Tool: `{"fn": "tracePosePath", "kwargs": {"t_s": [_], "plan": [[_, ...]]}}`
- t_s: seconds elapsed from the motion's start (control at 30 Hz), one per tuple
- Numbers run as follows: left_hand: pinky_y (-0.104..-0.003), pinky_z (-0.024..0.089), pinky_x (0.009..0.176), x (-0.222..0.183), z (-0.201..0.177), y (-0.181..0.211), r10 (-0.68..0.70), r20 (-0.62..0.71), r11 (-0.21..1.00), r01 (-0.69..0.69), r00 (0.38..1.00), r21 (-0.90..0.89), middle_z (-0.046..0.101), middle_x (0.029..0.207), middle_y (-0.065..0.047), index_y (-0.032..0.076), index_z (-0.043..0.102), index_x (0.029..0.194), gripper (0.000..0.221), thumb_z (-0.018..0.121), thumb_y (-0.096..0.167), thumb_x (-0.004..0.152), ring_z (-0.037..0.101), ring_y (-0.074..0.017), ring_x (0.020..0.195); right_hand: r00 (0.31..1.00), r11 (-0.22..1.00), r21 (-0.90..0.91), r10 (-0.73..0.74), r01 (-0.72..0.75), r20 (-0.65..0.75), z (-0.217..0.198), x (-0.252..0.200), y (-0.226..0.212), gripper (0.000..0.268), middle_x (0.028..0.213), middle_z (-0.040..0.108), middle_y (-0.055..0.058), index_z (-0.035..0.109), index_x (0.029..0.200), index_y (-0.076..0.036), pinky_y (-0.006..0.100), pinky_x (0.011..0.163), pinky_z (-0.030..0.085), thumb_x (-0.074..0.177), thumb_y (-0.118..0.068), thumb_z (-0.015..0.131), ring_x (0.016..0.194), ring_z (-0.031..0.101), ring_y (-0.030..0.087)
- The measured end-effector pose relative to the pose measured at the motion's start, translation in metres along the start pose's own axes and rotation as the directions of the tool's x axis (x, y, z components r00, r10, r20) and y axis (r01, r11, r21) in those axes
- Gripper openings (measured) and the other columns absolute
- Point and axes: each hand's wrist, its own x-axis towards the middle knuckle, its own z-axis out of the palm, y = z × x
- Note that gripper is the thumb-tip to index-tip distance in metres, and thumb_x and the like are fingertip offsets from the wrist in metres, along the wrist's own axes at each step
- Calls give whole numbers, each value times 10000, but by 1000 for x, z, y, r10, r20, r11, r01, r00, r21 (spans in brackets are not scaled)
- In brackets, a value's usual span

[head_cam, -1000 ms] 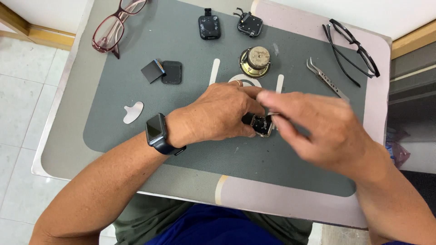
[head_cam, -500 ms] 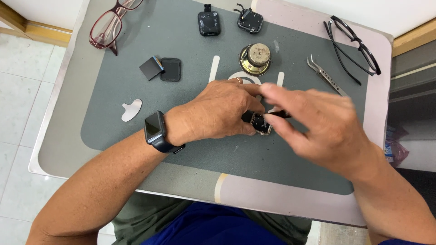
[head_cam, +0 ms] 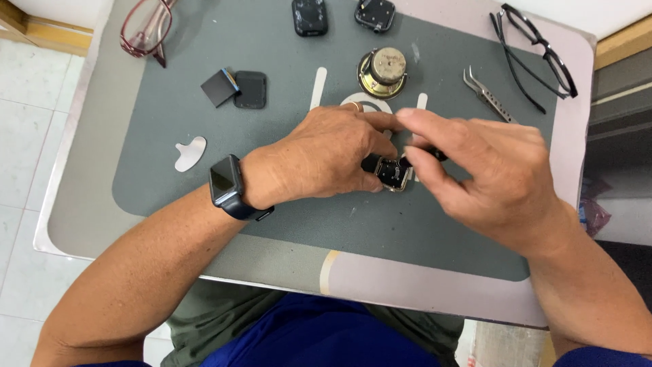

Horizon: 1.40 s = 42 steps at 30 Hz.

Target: Disassembling and repairing a smartwatch using precision tools on a dedicated work mat.

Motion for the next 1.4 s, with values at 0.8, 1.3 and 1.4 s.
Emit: {"fn": "tracePosePath", "kwargs": {"t_s": [0.8, 1.3, 1.4], "plan": [[-479, 478, 676, 0, 4, -4, 37, -46, 999, -38, 998, -7, 643, 1080, 45, 271, 772, 1062, 287, 808, 392, 804, 574, -305, 900, 993, 985, 174, -5, -15, 115, -7, 4, -1, 417, 1124, 786, 161, 633, 1331, 67, 316, 793, 622, 942, 212, 674, 986, 780, 235], [-517, 468, 536, 1, -1, 0, 22, -54, 1000, -22, 998, 1, 643, 1396, 53, 236, 783, 1108, 372, 798, 359, 757, 676, -314, 955, 997, 999, 7, 47, -47, 58, -4, -5, 2, 304, 1018, 787, 78, 711, 1328, 37, 350, 721, 564, 1051, 90, 826, 855, 743, 214], [-519, 466, 532, 3, 1, 1, -22, -36, 1000, 23, 999, 18, 728, 1113, 83, 255, 781, 1142, 408, 816, 352, 747, 669, -319, 886, 983, 985, 151, 56, -84, 176, -11, 3, -6, 474, 1233, 778, 135, 596, 1401, 27, 303, 796, 622, 963, 180, 698, 1061, 775, 189]]}}
